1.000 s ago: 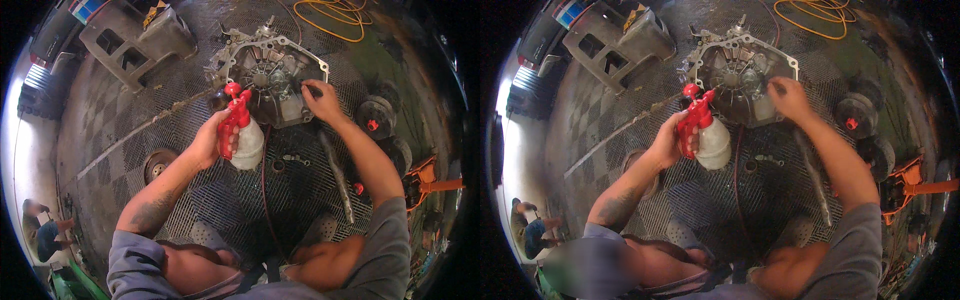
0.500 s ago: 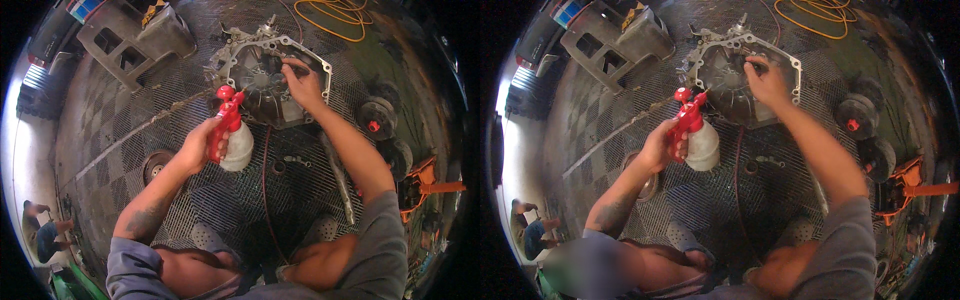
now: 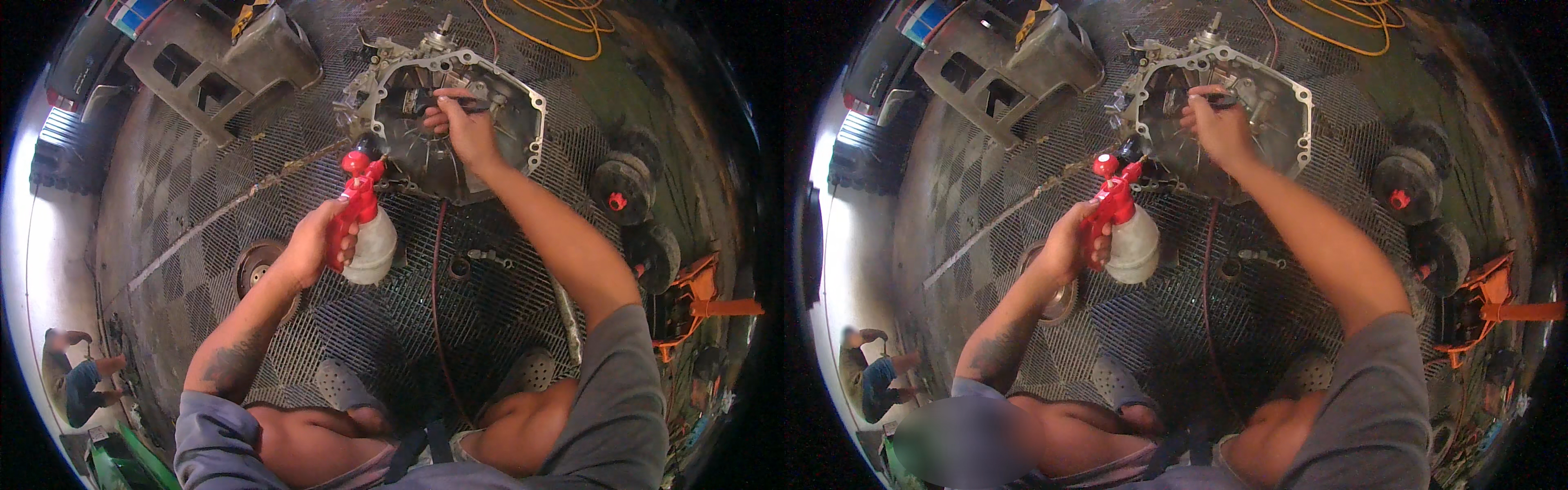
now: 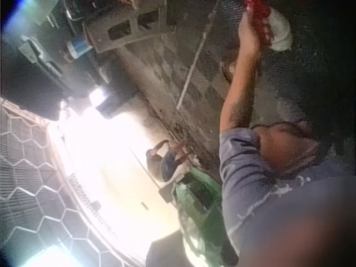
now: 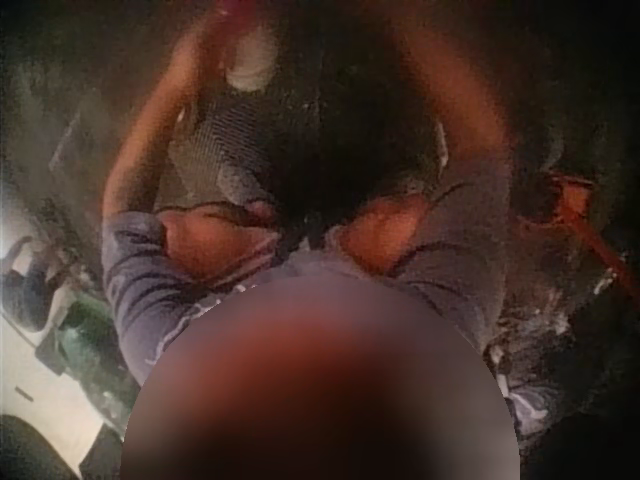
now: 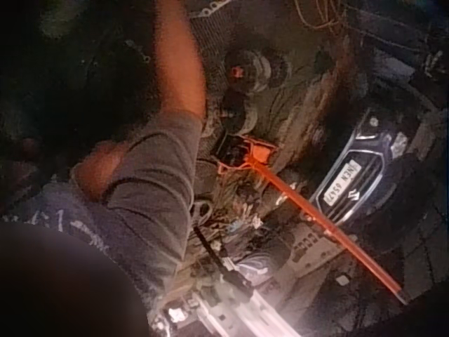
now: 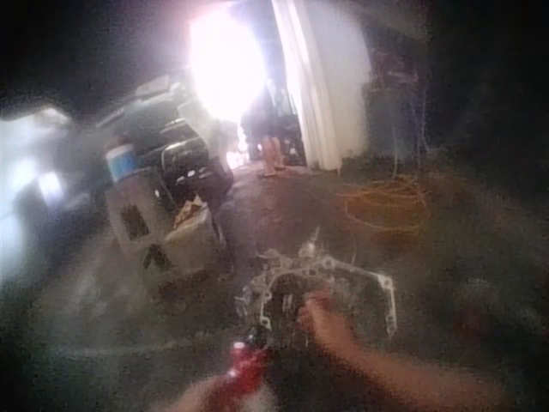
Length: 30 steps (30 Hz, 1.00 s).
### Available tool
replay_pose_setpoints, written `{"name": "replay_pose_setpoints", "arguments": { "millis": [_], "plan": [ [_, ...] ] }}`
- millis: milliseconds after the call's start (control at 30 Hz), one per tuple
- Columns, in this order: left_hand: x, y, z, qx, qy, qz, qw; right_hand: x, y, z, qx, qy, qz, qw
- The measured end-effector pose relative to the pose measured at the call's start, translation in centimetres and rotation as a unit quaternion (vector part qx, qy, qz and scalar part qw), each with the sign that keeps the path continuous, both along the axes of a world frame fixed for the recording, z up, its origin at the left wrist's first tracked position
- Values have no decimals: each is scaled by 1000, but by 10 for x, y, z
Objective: The person sits on the floor and cleans a disassembled engine component using a spray bottle and a brush. They repeatedly spray liquid onto the engine and scrub various parts with the brush.
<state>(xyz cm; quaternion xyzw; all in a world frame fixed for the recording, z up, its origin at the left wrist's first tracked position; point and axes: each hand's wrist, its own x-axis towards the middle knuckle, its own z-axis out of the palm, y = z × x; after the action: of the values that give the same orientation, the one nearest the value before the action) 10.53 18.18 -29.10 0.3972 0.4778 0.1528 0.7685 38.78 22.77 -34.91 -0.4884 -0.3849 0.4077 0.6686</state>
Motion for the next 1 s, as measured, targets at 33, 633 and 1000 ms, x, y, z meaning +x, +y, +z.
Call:
{"name": "replay_pose_setpoints", "arguments": {
  "millis": [33, 633, 1000],
  "plan": [
    [1, -1, 0, -3, 5, 7, 1000, 1, 0, 1, 18, 18, -4, 1000],
    [34, -9, -8, 20, -14, -95, 995, 82, -68, 36, 32, -318, -58, 946],
    [44, -10, -16, 69, 0, -123, 990, 55, -119, -48, -133, -706, 230, 657]
  ]
}}
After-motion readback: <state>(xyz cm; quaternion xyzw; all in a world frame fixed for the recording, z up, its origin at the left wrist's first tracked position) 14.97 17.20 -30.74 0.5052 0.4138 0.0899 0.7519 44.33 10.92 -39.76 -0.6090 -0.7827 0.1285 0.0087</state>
